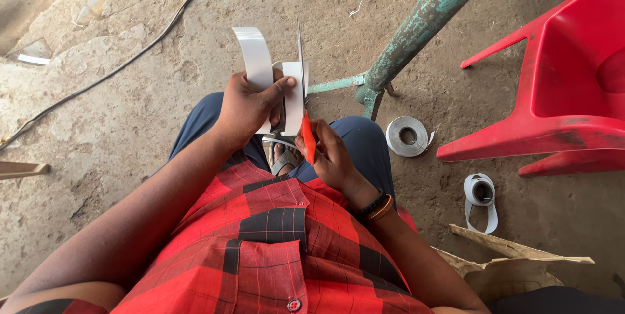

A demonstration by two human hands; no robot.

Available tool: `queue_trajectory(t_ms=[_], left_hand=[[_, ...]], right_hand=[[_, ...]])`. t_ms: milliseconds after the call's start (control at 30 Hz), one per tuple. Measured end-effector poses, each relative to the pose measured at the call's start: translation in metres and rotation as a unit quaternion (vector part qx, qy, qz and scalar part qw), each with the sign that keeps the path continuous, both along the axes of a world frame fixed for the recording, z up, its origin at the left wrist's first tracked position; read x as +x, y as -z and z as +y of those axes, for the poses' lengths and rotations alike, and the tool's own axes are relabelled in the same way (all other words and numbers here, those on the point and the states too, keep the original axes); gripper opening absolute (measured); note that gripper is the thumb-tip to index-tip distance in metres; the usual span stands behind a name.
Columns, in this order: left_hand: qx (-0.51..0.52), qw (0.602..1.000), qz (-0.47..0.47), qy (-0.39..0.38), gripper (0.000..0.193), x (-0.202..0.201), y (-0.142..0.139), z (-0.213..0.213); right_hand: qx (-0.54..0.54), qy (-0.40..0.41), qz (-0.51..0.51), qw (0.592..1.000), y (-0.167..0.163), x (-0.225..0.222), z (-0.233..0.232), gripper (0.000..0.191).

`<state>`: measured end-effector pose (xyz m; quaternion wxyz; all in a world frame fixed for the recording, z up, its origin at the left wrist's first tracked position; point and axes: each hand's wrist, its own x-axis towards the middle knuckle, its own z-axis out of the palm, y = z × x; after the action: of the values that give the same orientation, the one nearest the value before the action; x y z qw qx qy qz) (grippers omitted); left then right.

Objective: The person cuts strips of white tape with scissors and inserts them into the slots of a cylindrical metal rotor. The person repeats this process multiple times, placing each strip into a different slot.

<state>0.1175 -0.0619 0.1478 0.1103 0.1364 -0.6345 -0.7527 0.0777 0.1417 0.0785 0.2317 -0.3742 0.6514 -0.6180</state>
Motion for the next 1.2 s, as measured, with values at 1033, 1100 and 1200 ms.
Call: queue_trajectory(t_ms=[1033, 1100, 1200], left_hand=[[0.075, 0.990, -0.081, 0.084, 0.042, 0.008, 0.008, 0.005], [0.072, 0.993, -0.034, 0.089, 0.042, 0.008, 0.011, 0.005], [0.053, 0.993, -0.079, 0.067, 0.029, 0.008, 0.022, 0.005]], right_hand=[[0.117, 0.150, 0.113, 0.975, 0.002, -0.015, -0.005, 0.046], [0.140, 0.129, 0.085, 0.978, 0.000, -0.013, -0.006, 0.040], [0.158, 0.087, 0.073, 0.981, 0.001, -0.013, -0.004, 0.032]])
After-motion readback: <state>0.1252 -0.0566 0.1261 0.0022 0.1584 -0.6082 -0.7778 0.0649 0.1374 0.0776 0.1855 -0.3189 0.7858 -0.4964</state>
